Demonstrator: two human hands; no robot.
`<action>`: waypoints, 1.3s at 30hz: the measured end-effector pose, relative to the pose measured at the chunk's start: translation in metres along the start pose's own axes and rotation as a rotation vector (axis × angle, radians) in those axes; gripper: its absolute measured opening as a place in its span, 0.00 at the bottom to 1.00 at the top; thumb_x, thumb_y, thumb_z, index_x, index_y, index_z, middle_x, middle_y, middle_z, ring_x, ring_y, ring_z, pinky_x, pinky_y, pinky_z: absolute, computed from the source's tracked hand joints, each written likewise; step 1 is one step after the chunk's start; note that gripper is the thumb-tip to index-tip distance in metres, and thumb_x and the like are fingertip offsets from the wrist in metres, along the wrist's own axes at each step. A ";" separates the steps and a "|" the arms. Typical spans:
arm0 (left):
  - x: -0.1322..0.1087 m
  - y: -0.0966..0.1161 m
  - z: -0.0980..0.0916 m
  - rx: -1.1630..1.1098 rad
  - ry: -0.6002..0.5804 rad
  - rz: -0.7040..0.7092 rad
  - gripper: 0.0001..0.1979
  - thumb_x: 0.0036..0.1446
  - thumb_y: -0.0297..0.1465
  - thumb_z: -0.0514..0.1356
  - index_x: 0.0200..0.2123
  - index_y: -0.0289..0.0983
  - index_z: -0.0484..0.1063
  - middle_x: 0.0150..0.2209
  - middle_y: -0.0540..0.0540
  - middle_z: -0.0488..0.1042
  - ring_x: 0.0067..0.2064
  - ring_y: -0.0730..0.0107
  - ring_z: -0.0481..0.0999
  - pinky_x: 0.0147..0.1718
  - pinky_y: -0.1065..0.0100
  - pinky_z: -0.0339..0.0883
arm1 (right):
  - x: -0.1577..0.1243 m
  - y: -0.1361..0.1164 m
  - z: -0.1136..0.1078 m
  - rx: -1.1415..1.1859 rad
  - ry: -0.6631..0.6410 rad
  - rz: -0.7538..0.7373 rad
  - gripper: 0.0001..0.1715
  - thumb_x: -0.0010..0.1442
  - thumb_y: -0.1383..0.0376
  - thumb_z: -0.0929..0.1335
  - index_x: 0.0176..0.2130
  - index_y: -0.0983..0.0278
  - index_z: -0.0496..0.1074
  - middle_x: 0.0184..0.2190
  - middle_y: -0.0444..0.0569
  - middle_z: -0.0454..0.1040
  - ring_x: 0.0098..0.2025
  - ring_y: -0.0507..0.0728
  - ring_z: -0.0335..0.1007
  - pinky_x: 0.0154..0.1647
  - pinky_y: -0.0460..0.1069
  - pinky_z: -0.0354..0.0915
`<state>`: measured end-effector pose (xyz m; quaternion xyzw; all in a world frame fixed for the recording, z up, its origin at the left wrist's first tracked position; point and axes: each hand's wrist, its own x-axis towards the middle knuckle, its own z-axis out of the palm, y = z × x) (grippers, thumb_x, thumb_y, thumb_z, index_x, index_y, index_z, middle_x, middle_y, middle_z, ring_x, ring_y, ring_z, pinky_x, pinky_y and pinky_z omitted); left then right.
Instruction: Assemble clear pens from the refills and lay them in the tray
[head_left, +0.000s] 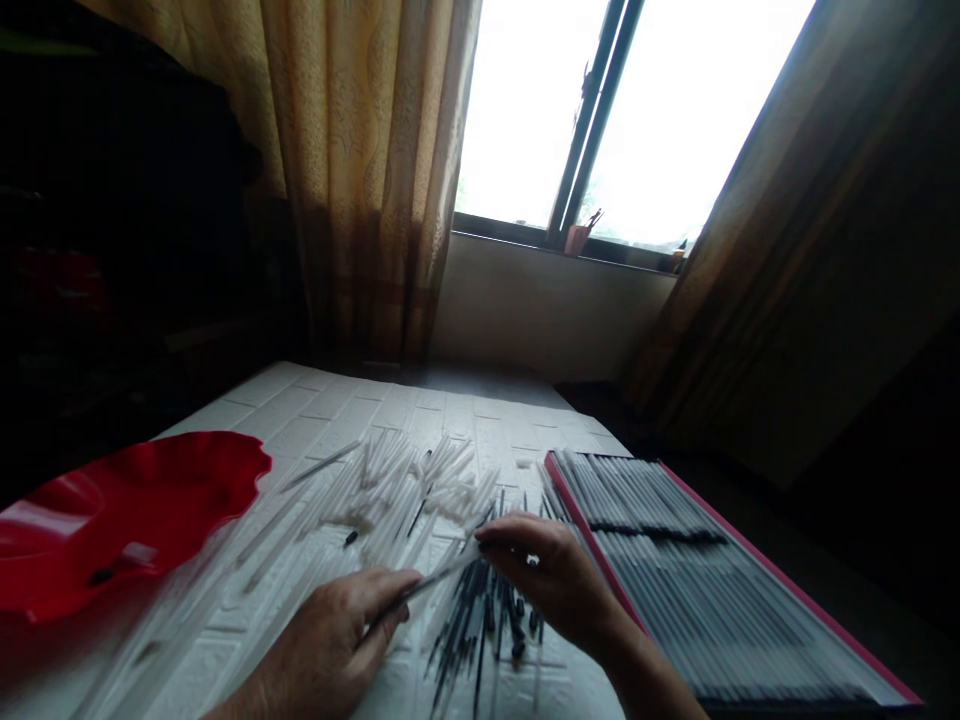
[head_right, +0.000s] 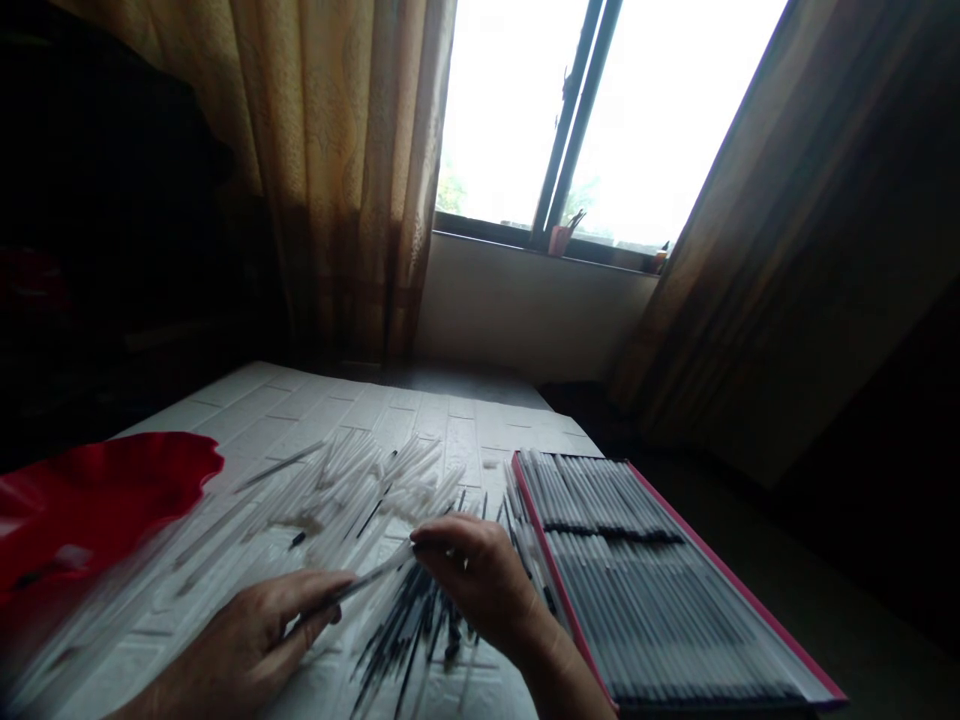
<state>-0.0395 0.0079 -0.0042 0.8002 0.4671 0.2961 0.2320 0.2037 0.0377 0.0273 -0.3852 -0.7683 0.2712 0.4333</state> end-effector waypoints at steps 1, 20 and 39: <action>0.001 0.001 -0.001 -0.005 -0.014 0.009 0.15 0.58 0.31 0.56 0.45 0.45 0.78 0.41 0.47 0.83 0.42 0.59 0.81 0.42 0.69 0.72 | 0.000 0.000 -0.001 -0.048 -0.018 -0.023 0.07 0.57 0.66 0.70 0.36 0.64 0.79 0.30 0.49 0.79 0.30 0.54 0.75 0.31 0.47 0.68; -0.001 -0.006 0.001 0.034 0.005 0.117 0.15 0.61 0.29 0.54 0.47 0.45 0.77 0.39 0.46 0.82 0.39 0.64 0.80 0.41 0.69 0.72 | -0.002 0.008 0.005 -0.409 -0.190 0.034 0.31 0.67 0.54 0.53 0.16 0.62 0.59 0.14 0.42 0.60 0.17 0.49 0.58 0.23 0.44 0.52; -0.001 0.001 -0.004 0.073 -0.044 0.072 0.16 0.60 0.29 0.53 0.47 0.40 0.77 0.40 0.43 0.82 0.41 0.59 0.81 0.41 0.65 0.73 | 0.000 0.004 0.001 -0.380 -0.157 -0.004 0.19 0.63 0.60 0.61 0.22 0.62 0.61 0.19 0.41 0.61 0.21 0.50 0.58 0.25 0.45 0.50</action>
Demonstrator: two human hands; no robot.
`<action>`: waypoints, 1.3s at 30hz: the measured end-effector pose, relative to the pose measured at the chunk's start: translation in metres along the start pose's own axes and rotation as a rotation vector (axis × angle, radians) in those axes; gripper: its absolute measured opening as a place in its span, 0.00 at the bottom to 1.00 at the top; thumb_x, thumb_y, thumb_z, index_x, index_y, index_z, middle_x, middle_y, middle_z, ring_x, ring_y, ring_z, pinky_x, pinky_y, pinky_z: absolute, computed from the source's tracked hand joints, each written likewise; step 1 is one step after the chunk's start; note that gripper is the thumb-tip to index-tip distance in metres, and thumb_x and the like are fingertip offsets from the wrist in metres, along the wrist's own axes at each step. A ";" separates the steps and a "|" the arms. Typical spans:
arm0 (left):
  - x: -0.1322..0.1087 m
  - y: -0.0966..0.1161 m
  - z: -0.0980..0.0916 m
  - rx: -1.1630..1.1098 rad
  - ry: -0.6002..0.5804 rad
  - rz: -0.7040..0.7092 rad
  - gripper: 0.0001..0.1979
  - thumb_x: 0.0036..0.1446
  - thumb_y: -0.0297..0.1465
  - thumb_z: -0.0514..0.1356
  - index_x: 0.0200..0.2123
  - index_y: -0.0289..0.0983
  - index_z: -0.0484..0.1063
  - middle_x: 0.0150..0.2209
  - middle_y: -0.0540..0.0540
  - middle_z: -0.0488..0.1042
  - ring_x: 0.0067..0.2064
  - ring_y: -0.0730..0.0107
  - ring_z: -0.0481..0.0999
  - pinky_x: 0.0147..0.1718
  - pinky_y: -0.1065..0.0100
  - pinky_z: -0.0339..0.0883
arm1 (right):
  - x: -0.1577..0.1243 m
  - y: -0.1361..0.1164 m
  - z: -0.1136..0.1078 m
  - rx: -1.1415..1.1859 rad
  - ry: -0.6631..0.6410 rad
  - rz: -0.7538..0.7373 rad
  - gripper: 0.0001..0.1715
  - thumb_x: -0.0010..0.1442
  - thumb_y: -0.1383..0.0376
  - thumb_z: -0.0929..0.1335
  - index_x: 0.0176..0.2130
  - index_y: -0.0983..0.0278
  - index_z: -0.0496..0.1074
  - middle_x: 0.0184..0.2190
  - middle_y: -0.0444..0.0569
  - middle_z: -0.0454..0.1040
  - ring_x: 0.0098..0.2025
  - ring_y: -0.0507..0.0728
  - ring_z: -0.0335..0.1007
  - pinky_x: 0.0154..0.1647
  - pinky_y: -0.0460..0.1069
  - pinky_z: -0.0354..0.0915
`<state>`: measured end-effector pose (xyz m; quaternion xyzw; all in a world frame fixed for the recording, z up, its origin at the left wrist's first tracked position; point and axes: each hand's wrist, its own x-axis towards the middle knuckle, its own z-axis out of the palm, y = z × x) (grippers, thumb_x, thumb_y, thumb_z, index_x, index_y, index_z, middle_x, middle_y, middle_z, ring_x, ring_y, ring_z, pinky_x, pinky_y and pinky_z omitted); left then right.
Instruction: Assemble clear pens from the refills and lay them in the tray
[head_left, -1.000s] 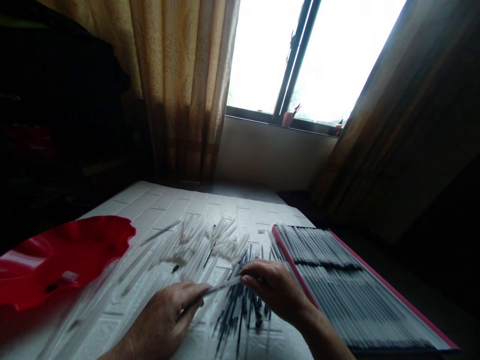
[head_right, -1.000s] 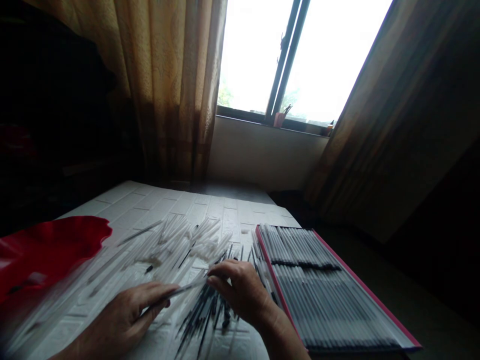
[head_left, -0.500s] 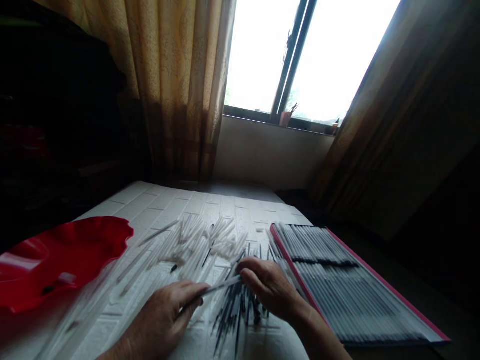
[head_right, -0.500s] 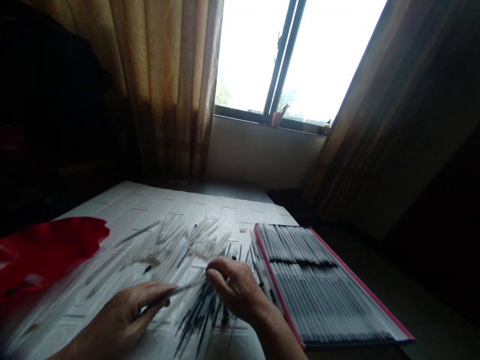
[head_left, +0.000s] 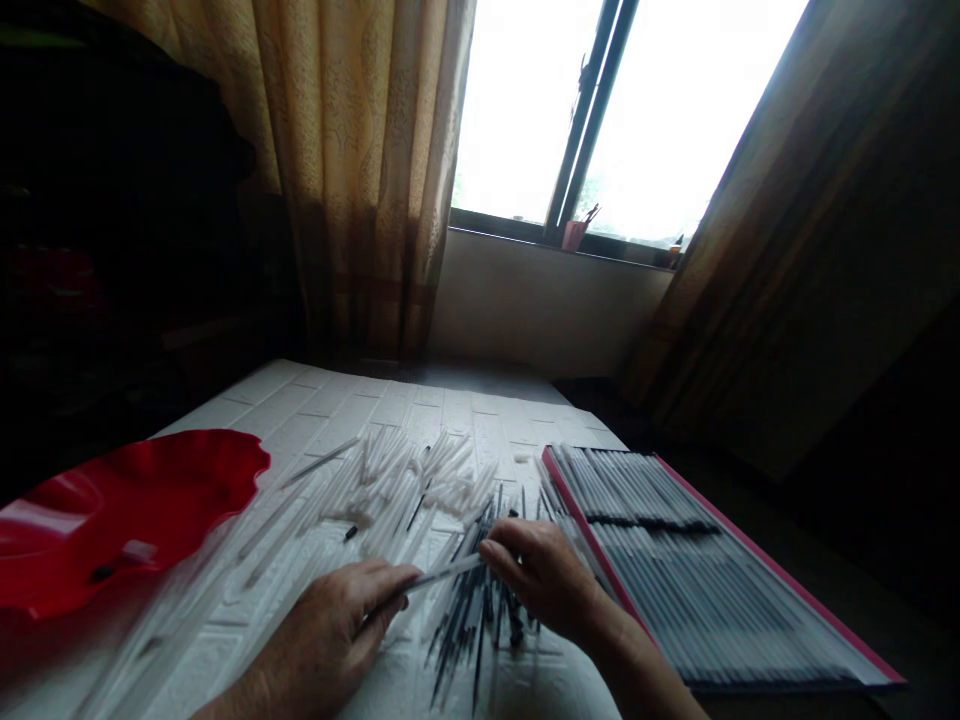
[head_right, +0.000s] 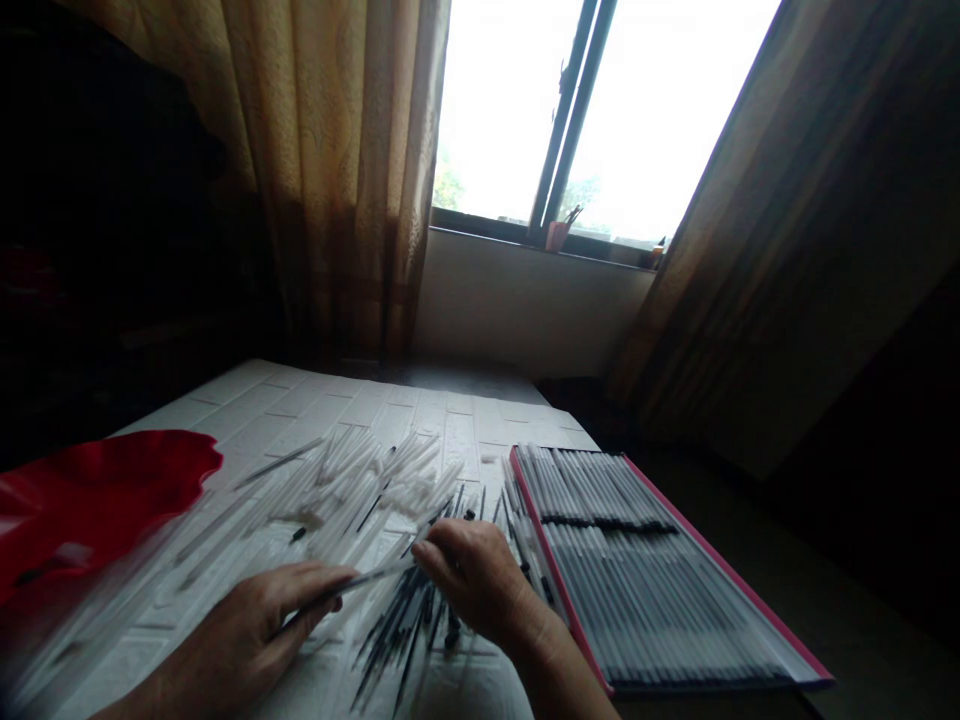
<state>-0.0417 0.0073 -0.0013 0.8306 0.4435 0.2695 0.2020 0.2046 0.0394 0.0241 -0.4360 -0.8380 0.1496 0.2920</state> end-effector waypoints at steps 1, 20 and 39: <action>0.000 0.000 0.000 0.005 -0.002 0.007 0.16 0.60 0.29 0.53 0.46 0.40 0.77 0.39 0.43 0.82 0.40 0.60 0.81 0.40 0.65 0.73 | 0.000 0.001 0.002 -0.028 0.003 0.005 0.21 0.63 0.59 0.60 0.21 0.62 0.58 0.18 0.40 0.59 0.20 0.49 0.55 0.24 0.45 0.48; 0.000 -0.010 0.006 -0.033 0.082 0.038 0.16 0.59 0.29 0.54 0.46 0.46 0.77 0.41 0.48 0.83 0.42 0.64 0.81 0.41 0.69 0.72 | -0.003 -0.002 -0.006 0.156 -0.011 0.012 0.05 0.59 0.65 0.65 0.32 0.63 0.70 0.24 0.41 0.68 0.24 0.50 0.60 0.26 0.43 0.56; -0.001 -0.011 0.003 -0.062 0.088 -0.008 0.15 0.59 0.31 0.57 0.47 0.48 0.77 0.41 0.49 0.83 0.42 0.62 0.81 0.42 0.69 0.72 | -0.003 -0.004 -0.008 0.085 -0.054 0.019 0.10 0.61 0.62 0.64 0.32 0.64 0.72 0.22 0.41 0.68 0.23 0.50 0.60 0.26 0.43 0.55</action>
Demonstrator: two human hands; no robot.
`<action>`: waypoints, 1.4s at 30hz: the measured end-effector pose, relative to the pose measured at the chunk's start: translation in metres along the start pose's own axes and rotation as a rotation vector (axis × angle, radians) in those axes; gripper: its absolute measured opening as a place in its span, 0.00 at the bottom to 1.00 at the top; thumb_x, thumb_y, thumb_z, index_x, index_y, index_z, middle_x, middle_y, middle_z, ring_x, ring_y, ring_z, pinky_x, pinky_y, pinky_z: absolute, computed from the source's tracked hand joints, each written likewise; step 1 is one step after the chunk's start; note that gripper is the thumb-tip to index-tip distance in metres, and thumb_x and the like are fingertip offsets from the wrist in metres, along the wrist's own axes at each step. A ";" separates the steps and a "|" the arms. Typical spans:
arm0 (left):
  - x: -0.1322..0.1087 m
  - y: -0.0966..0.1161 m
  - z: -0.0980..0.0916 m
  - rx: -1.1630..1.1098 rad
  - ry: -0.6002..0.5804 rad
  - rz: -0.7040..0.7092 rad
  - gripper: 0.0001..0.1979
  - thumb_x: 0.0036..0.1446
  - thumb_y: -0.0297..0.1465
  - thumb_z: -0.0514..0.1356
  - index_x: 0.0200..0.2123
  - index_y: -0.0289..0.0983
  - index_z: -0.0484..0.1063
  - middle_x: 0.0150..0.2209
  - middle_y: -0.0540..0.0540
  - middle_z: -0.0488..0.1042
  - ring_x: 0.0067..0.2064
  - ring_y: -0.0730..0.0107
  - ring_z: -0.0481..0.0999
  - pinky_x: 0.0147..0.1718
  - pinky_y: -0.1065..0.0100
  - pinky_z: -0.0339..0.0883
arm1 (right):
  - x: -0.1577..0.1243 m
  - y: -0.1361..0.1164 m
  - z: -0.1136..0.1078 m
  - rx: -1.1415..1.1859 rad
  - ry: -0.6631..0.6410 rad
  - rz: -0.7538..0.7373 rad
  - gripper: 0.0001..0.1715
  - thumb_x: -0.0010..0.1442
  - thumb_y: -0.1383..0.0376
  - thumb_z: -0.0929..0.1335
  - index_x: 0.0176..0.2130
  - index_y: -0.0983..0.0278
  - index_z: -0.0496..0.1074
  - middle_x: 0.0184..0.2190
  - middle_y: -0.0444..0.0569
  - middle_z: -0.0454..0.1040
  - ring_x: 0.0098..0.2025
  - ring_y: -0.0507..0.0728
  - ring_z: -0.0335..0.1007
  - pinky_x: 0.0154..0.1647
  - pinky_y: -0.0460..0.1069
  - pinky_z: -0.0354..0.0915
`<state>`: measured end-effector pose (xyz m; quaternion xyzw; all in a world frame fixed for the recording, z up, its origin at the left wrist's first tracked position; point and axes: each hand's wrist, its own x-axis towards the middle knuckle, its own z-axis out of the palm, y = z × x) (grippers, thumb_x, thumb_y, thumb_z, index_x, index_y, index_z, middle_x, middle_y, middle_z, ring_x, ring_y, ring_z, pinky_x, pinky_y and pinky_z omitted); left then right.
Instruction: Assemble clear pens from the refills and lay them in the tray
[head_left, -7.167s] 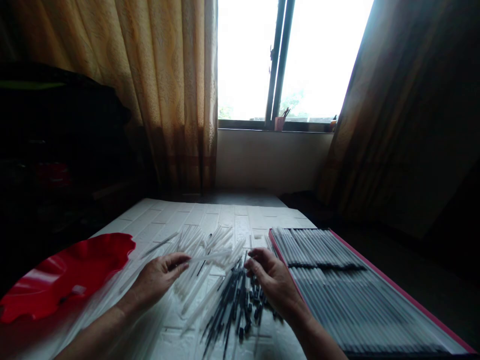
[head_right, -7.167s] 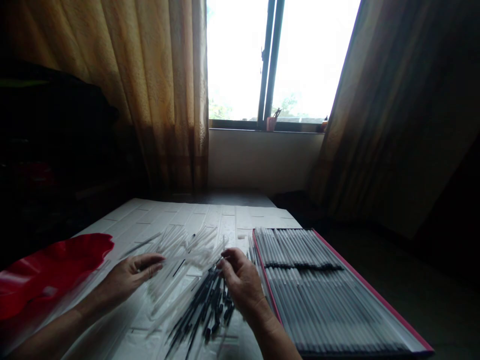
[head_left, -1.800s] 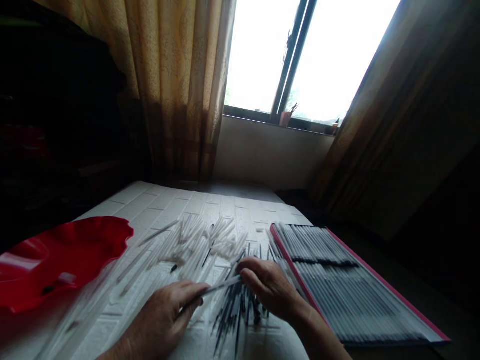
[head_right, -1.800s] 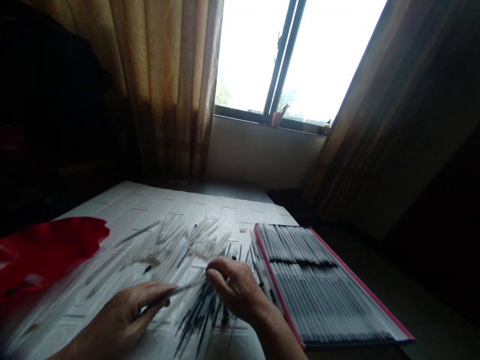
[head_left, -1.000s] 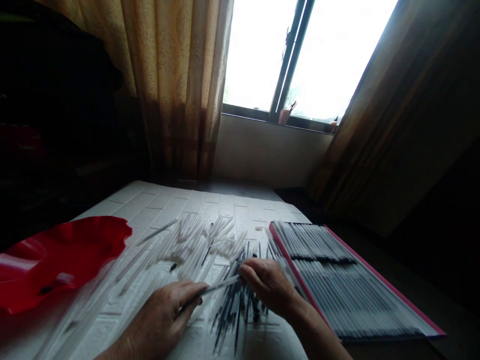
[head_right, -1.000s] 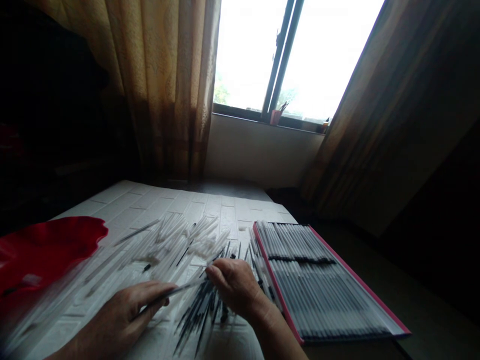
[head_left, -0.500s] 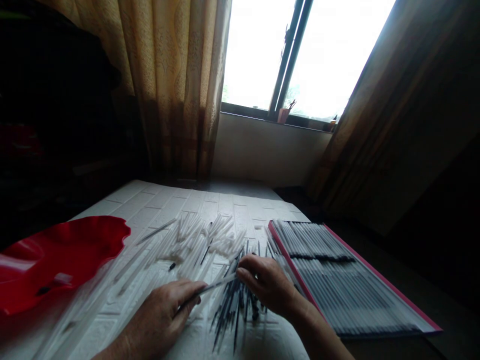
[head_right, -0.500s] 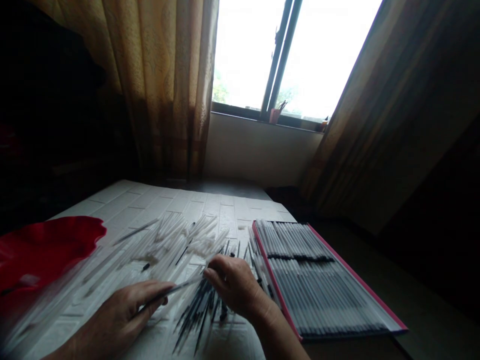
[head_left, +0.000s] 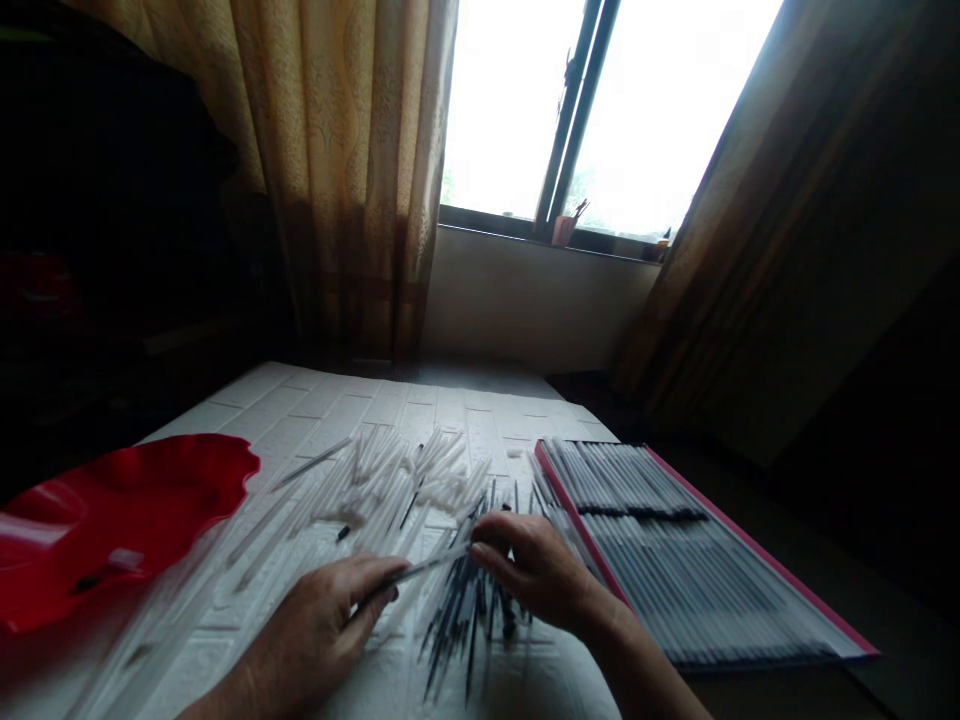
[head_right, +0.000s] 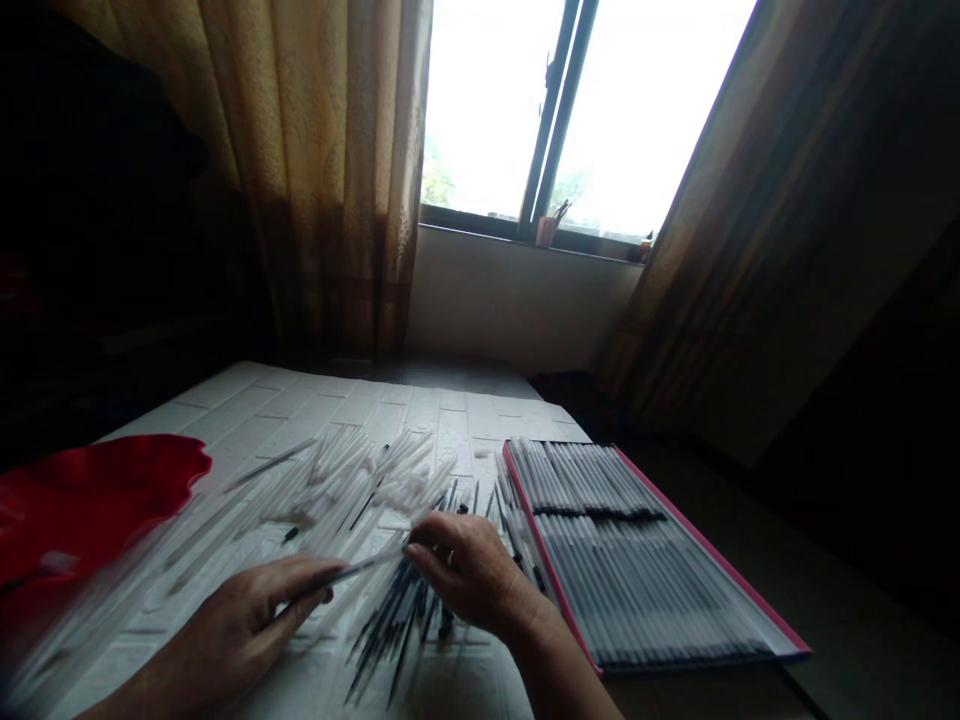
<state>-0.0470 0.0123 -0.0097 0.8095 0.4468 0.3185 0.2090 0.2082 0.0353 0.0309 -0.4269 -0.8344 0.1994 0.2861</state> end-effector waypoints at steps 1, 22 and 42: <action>0.001 0.000 -0.001 -0.005 -0.003 0.002 0.15 0.59 0.31 0.57 0.47 0.48 0.78 0.41 0.49 0.83 0.42 0.63 0.81 0.42 0.70 0.72 | 0.000 0.000 0.000 0.010 0.005 -0.004 0.10 0.61 0.63 0.64 0.31 0.64 0.72 0.22 0.41 0.67 0.23 0.49 0.59 0.25 0.43 0.55; 0.015 0.011 -0.008 -0.907 0.132 -0.474 0.25 0.45 0.53 0.66 0.34 0.36 0.78 0.29 0.46 0.77 0.32 0.64 0.77 0.24 0.71 0.67 | 0.000 -0.030 0.027 0.075 -0.277 -0.042 0.04 0.55 0.66 0.71 0.30 0.64 0.77 0.21 0.41 0.71 0.24 0.49 0.65 0.25 0.41 0.56; 0.013 0.000 -0.003 -0.328 0.098 -0.267 0.16 0.60 0.42 0.55 0.37 0.39 0.77 0.28 0.51 0.78 0.31 0.67 0.78 0.30 0.74 0.69 | 0.084 0.013 0.035 -0.530 -0.073 0.092 0.08 0.60 0.67 0.67 0.39 0.60 0.77 0.43 0.51 0.76 0.44 0.59 0.73 0.40 0.49 0.64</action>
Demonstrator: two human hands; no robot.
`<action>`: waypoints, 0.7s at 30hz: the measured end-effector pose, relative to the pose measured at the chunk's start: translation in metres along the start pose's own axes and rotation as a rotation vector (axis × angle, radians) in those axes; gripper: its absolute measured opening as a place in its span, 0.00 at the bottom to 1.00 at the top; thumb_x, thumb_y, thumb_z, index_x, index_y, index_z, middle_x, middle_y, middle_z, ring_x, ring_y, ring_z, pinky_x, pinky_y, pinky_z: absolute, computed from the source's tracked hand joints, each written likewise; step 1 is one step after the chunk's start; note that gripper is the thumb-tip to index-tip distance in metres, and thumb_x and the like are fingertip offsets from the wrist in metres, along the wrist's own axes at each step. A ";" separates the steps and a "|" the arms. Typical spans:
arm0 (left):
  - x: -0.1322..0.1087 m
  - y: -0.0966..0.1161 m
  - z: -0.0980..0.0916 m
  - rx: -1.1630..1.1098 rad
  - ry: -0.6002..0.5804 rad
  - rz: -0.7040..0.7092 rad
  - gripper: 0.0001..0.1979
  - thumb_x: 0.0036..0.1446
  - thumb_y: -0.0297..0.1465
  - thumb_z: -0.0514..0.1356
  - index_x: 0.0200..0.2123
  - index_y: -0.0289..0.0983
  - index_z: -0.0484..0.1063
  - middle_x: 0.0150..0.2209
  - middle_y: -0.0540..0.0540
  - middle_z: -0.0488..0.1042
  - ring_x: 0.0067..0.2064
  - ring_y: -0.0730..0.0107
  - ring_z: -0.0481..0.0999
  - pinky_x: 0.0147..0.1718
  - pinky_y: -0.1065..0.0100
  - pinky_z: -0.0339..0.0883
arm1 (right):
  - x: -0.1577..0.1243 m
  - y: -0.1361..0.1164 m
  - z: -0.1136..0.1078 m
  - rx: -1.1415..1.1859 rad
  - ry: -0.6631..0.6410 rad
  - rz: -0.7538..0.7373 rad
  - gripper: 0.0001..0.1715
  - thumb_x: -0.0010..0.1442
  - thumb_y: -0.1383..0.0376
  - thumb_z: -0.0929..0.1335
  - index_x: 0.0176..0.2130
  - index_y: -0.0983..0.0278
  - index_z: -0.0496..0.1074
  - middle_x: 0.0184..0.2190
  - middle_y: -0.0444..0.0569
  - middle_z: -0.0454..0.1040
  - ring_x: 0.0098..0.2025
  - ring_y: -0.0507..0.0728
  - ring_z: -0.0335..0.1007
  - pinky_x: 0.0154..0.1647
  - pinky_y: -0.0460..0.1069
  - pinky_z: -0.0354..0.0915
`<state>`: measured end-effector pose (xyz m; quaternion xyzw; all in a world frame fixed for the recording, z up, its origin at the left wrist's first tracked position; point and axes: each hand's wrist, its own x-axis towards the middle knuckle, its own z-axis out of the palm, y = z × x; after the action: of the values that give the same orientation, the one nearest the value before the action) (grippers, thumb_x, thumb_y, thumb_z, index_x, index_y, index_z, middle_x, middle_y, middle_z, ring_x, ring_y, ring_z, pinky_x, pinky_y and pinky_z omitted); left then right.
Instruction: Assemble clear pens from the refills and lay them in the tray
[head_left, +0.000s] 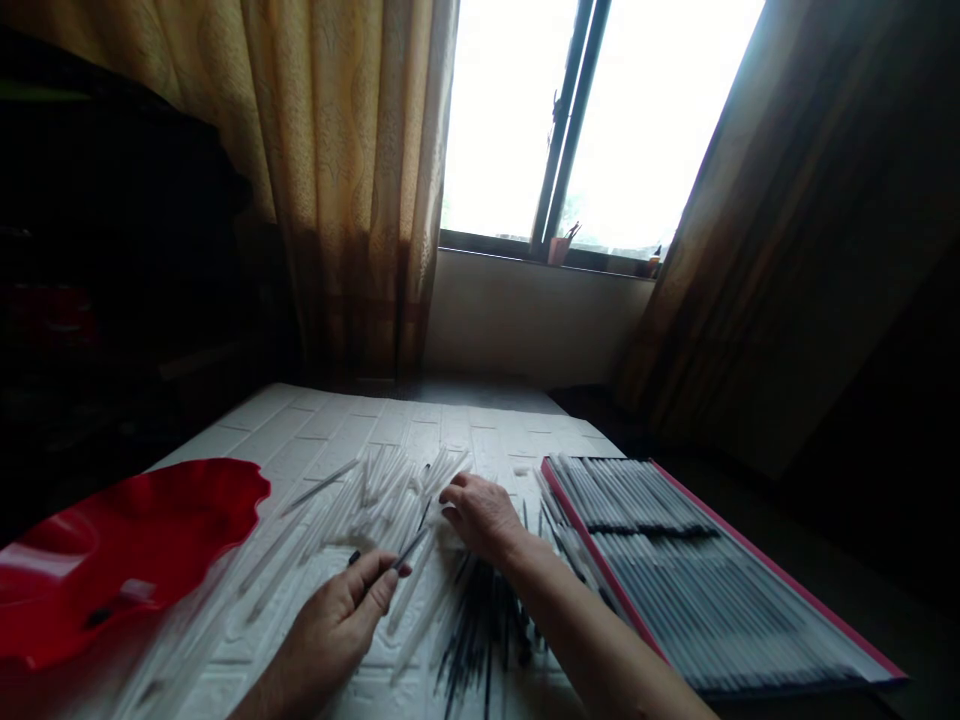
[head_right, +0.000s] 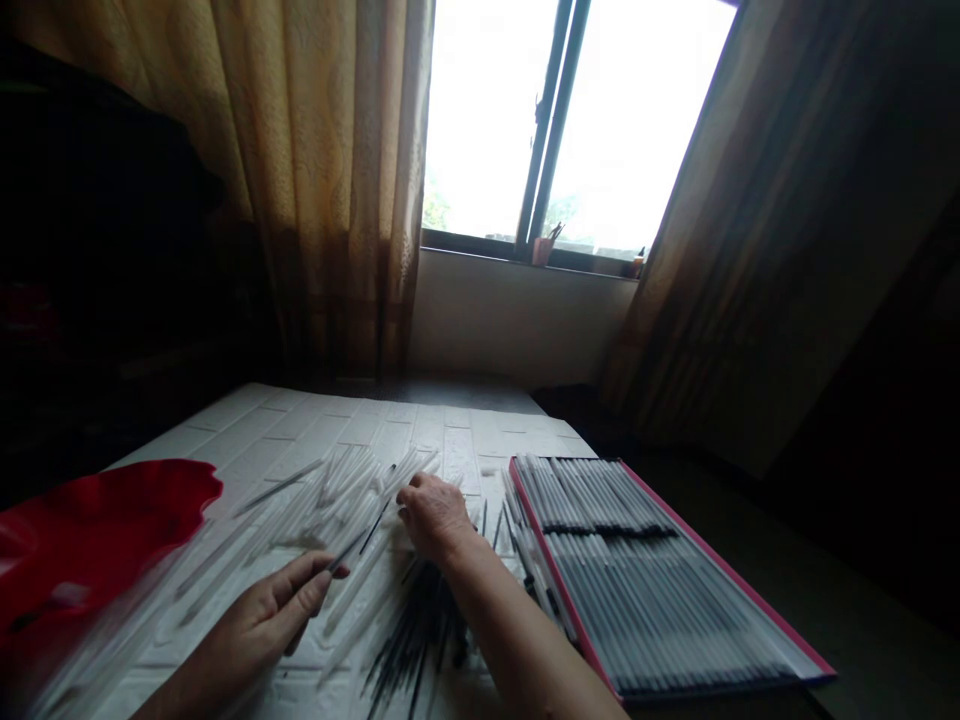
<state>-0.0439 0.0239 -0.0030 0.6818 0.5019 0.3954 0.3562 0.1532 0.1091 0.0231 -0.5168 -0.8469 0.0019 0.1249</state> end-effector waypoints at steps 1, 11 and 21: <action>-0.001 0.001 -0.001 0.043 0.004 0.021 0.15 0.60 0.41 0.54 0.38 0.40 0.77 0.29 0.51 0.79 0.32 0.66 0.79 0.30 0.74 0.70 | -0.001 0.000 0.000 0.004 0.009 0.005 0.08 0.60 0.67 0.67 0.39 0.60 0.76 0.43 0.51 0.76 0.44 0.59 0.73 0.40 0.48 0.64; -0.005 0.007 -0.009 0.397 0.052 0.158 0.17 0.60 0.40 0.54 0.43 0.41 0.79 0.41 0.47 0.83 0.43 0.61 0.82 0.41 0.72 0.74 | -0.043 0.006 -0.012 0.213 0.079 -0.046 0.11 0.65 0.68 0.64 0.45 0.63 0.74 0.40 0.49 0.79 0.42 0.55 0.75 0.42 0.45 0.66; -0.008 0.007 -0.003 0.494 0.003 0.201 0.19 0.62 0.40 0.51 0.46 0.41 0.79 0.43 0.46 0.83 0.44 0.63 0.82 0.43 0.70 0.74 | -0.066 0.005 -0.009 0.544 0.167 -0.153 0.11 0.63 0.70 0.65 0.42 0.64 0.77 0.36 0.52 0.78 0.38 0.56 0.76 0.39 0.47 0.67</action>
<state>-0.0450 0.0145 0.0028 0.7939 0.5136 0.2953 0.1369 0.1880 0.0520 0.0172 -0.3972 -0.8386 0.1771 0.3279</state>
